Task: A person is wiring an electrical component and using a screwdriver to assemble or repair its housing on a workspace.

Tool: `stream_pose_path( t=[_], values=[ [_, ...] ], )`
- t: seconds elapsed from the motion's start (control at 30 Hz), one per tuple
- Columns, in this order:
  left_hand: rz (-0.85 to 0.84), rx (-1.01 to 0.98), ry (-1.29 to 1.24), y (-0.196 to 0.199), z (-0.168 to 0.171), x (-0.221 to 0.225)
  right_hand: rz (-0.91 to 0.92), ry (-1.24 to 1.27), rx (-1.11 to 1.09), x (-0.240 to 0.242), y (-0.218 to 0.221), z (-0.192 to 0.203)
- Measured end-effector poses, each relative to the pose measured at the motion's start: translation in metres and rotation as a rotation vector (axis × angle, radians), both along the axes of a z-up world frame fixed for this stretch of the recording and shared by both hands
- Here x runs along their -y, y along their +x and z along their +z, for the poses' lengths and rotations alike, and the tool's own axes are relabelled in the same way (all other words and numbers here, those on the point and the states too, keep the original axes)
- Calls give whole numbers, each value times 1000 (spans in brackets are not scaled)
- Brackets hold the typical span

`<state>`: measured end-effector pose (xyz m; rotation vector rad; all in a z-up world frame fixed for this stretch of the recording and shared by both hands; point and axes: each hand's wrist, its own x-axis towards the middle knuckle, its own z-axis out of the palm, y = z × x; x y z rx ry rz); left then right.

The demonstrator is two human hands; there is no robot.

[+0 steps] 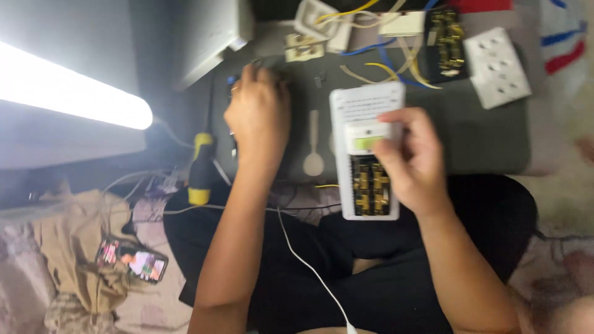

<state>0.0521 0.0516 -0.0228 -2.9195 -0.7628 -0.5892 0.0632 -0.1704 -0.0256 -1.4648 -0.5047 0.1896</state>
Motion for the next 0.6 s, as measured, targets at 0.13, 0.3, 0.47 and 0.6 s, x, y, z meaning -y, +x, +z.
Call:
stream_pose_path(
  t=[0.13,0.3,0.47,0.6],
  values=[
    [-4,-11,143,6,-14,-3,-16,36,6,-2,-1,10],
    [11,-79,81,8,-23,-11,2,2,-9,6,4,6],
    [0,-118,-33,5,-3,-1,28,32,-32,7,3,6],
    [-43,-113,-52,6,-3,0,51,38,-39,7,3,4]
  ],
)
